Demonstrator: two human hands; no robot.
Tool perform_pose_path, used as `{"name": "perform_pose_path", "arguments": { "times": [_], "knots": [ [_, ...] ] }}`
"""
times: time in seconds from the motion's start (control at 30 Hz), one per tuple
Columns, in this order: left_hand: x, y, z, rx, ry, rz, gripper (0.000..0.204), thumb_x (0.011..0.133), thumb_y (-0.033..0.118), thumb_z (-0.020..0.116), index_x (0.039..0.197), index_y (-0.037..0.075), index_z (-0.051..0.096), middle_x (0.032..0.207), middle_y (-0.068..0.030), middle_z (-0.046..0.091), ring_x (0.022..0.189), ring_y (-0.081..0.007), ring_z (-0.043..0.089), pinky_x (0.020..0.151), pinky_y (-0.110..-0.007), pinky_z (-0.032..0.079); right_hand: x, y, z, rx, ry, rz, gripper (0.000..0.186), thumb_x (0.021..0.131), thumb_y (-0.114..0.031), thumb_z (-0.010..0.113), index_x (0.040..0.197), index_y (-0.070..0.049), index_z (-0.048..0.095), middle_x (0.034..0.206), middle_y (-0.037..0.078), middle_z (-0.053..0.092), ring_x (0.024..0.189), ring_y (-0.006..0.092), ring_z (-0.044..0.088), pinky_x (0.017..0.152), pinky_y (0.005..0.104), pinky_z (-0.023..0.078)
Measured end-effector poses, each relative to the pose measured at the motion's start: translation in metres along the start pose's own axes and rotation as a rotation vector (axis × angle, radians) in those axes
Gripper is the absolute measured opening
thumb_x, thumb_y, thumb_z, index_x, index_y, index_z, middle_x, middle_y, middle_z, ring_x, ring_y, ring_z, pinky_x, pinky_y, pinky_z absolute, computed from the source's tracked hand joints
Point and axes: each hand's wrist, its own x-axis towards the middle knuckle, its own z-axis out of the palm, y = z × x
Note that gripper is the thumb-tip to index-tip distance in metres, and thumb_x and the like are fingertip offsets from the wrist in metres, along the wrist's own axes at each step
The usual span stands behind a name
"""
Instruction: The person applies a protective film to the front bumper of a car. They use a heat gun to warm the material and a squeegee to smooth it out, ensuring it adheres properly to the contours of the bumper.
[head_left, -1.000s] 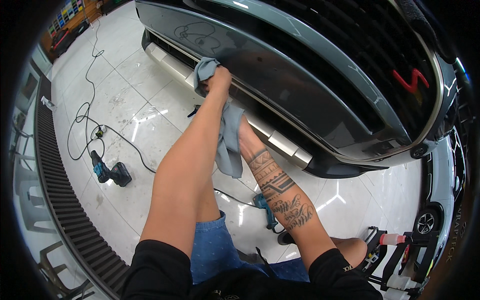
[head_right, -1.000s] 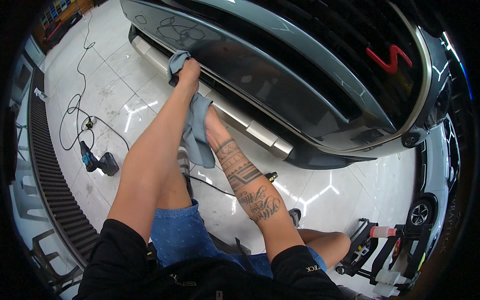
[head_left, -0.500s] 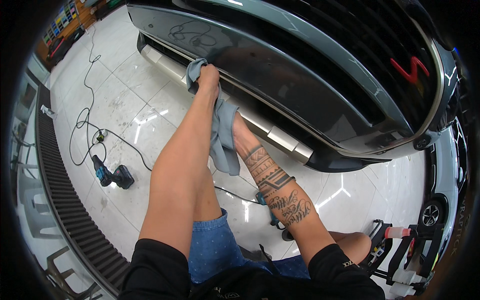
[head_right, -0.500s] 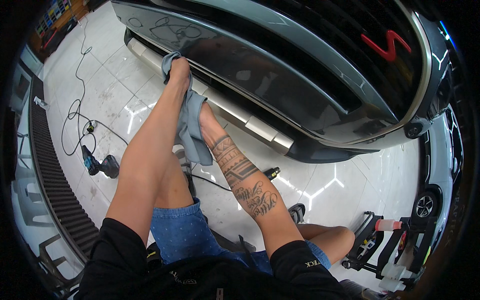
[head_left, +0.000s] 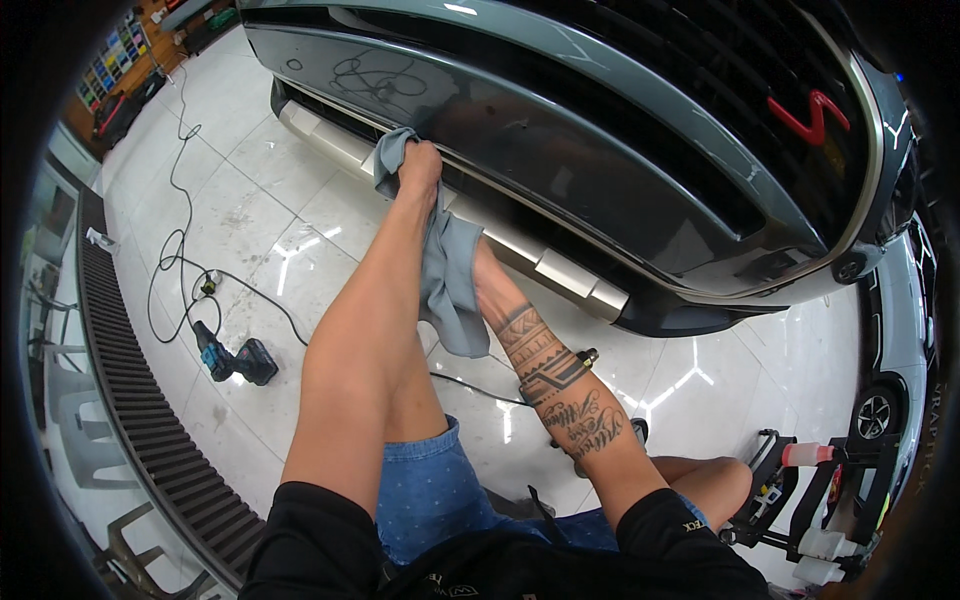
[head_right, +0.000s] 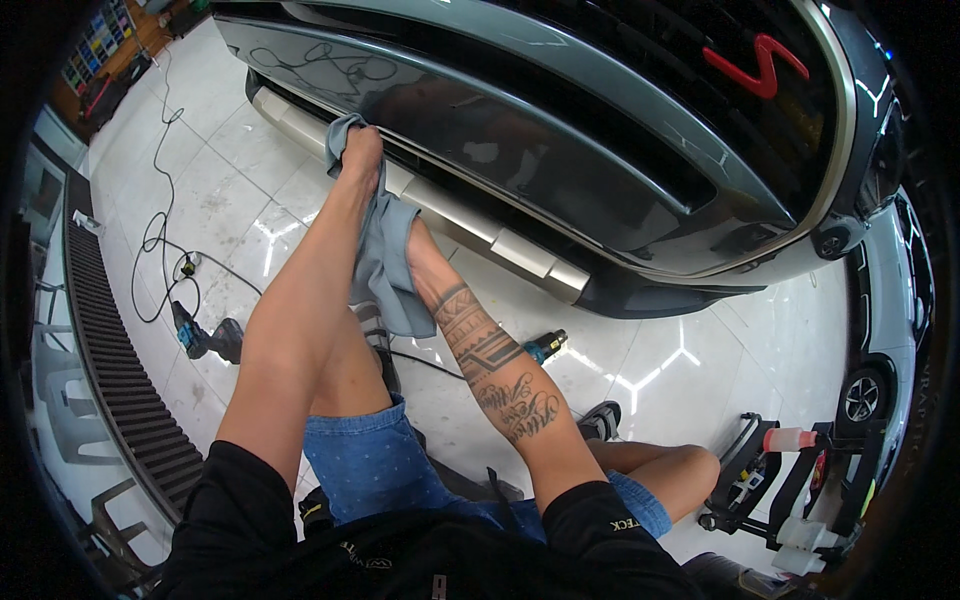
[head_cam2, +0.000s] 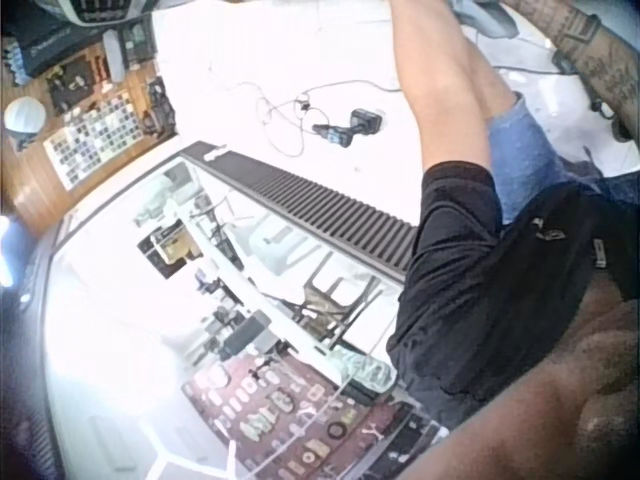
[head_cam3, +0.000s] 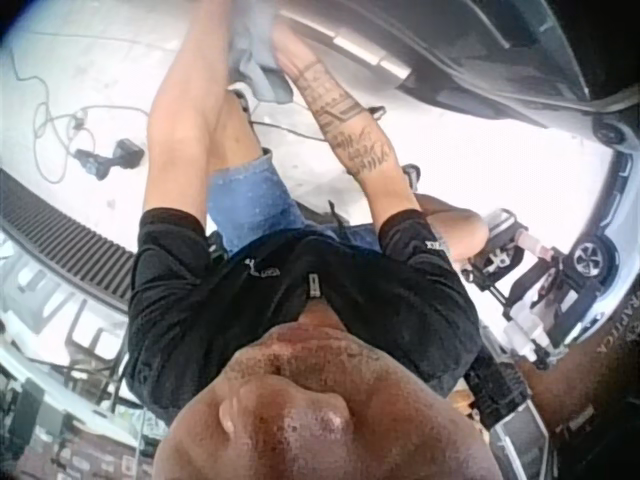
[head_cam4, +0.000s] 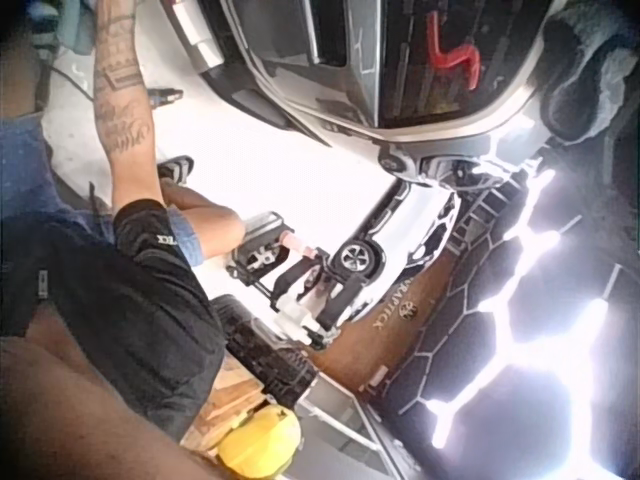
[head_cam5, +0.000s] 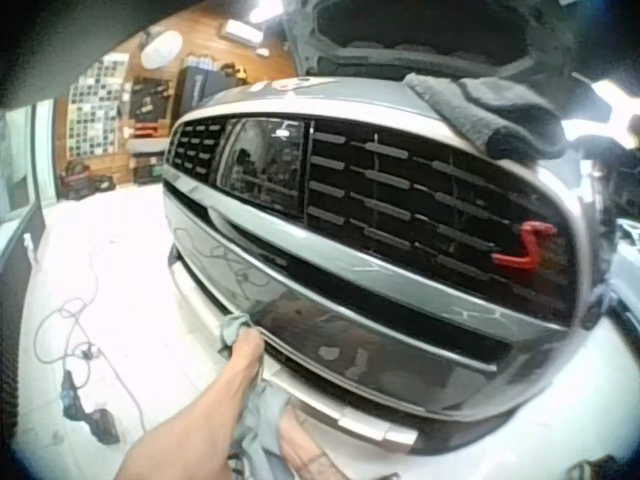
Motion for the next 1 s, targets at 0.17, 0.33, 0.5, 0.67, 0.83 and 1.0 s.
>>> {"name": "perform_pose_path", "arguments": {
  "times": [0.17,0.33,0.5,0.67,0.83,1.0],
  "knots": [
    [0.006,-0.012,-0.005,0.174,-0.056,0.053,0.053,0.084,0.016,0.039,0.133,-0.008,0.04,0.134,-0.0291,0.045,0.127,-0.0393,0.042,0.104,-0.035,0.032,-0.003,0.003,-0.002,0.057,-0.027,0.014,0.023,0.098,-0.017,0.046,0.108,-0.001,0.059,0.098,0.007,0.064,0.078,0.0157,0.063,0.066,0.0294,0.054],
    [0.005,-0.021,-0.002,0.256,-0.129,0.025,0.054,0.084,0.02,0.039,0.133,-0.005,0.042,0.134,-0.0292,0.045,0.127,-0.0409,0.042,0.105,-0.037,0.031,-0.013,0.004,-0.01,-0.001,0.025,0.011,0.023,0.097,-0.015,0.046,0.109,-0.001,0.059,0.097,0.006,0.063,0.078,0.0147,0.063,0.066,0.0291,0.054],
    [-0.018,-0.011,0.003,0.258,-0.176,0.052,0.055,0.084,0.021,0.039,0.133,-0.004,0.041,0.133,-0.029,0.046,0.125,-0.041,0.043,0.104,-0.037,0.032,-0.024,0.0,-0.013,0.009,0.007,-0.048,0.025,0.097,-0.017,0.047,0.113,-0.001,0.058,0.1,0.005,0.062,0.081,0.013,0.062,0.068,0.0279,0.053],
    [-0.009,-0.028,0.003,0.241,-0.158,0.098,0.051,0.082,0.018,0.043,0.126,-0.008,0.045,0.119,-0.0229,0.054,0.108,-0.0295,0.052,0.095,-0.033,0.037,-0.036,-0.001,-0.013,-0.069,0.029,-0.071,0.024,0.097,-0.017,0.049,0.114,-0.002,0.058,0.103,0.004,0.062,0.084,0.0117,0.061,0.069,0.0268,0.053],
    [-0.025,-0.025,0.009,0.149,-0.235,0.126,0.048,0.082,0.016,0.042,0.123,-0.009,0.046,0.113,-0.0207,0.055,0.102,-0.0262,0.051,0.094,-0.032,0.037,-0.048,-0.005,-0.02,-0.084,0.061,-0.079,0.024,0.096,-0.015,0.051,0.114,-0.002,0.057,0.103,0.004,0.062,0.084,0.0111,0.061,0.07,0.0263,0.053],
    [-0.03,-0.022,0.01,0.191,-0.306,0.044,0.051,0.083,0.017,0.042,0.129,-0.007,0.042,0.122,-0.0259,0.052,0.114,-0.0351,0.049,0.098,-0.035,0.036,-0.06,-0.007,-0.023,-0.102,0.054,-0.105,0.024,0.097,-0.015,0.05,0.116,-0.002,0.056,0.103,0.003,0.062,0.084,0.0106,0.061,0.07,0.026,0.053]
  ]
}}
